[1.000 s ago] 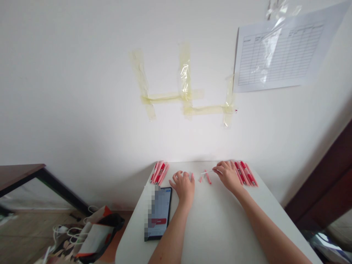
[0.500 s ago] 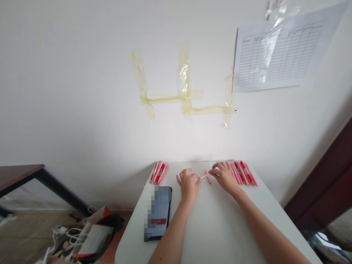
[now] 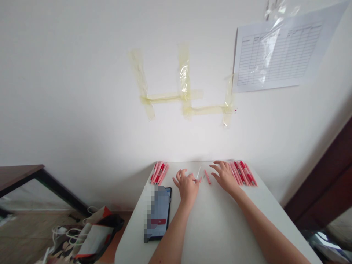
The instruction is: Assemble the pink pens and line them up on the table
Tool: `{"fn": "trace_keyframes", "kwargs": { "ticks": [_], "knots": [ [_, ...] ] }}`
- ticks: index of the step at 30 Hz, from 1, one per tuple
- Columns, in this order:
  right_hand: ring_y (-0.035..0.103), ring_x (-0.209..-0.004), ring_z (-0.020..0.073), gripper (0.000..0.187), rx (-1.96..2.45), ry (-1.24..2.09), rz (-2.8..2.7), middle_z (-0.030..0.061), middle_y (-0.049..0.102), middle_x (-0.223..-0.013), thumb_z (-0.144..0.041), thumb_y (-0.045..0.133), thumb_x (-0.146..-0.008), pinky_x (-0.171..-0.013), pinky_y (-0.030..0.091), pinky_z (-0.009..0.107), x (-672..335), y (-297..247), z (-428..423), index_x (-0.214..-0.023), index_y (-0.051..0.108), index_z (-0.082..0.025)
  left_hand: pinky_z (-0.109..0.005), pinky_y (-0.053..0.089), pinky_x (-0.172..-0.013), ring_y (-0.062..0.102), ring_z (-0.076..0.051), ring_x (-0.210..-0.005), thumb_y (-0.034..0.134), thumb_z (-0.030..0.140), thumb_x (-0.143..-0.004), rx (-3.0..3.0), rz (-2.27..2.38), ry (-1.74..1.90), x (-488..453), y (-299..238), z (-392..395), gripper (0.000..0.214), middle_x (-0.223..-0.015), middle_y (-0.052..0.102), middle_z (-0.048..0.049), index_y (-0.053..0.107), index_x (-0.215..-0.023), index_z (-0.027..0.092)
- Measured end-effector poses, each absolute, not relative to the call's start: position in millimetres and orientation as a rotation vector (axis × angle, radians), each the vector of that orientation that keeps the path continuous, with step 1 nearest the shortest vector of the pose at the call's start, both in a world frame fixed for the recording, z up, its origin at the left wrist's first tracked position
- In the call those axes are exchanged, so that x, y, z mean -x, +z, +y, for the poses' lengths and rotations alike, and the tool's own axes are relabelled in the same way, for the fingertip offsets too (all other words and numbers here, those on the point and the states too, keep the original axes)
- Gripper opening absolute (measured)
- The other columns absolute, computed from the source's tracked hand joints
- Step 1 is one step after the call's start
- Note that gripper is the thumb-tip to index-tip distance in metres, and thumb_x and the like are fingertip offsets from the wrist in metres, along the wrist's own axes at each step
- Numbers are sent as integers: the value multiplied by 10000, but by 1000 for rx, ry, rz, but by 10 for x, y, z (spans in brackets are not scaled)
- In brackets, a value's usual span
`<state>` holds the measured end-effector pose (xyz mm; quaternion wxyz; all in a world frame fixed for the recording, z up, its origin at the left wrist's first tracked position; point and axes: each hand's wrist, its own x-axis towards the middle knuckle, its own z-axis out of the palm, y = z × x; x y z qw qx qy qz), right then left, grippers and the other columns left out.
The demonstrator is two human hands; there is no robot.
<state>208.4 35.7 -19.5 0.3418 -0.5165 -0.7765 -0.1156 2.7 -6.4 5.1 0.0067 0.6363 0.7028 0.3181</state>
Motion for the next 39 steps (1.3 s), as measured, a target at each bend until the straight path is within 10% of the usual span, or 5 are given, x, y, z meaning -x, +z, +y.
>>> {"fn": "trace_keyframes", "kwargs": {
  "ticks": [25,39],
  "knots": [
    [518,-1197,296,256,1274,-241,-2044,110,568,-1294,-220,546,-961,-988,507,474,-2076,-146,320,-1155,706,-266,-764,142,-1142,358,-360,-1386,677,328,-806,-2034,2196,865,-39,-7,-62,104,-1346,581,-88,728,-813,238],
    [508,-1320,289,393,1490,54,-2308,97,597,-1429,-186,504,-950,-1099,438,441,-2006,-191,337,-1315,648,-188,-557,350,-1159,497,-288,-1323,400,210,-971,-2211,2403,762,169,-6,45,355,-1324,634,-126,659,-1212,188]
  ]
}}
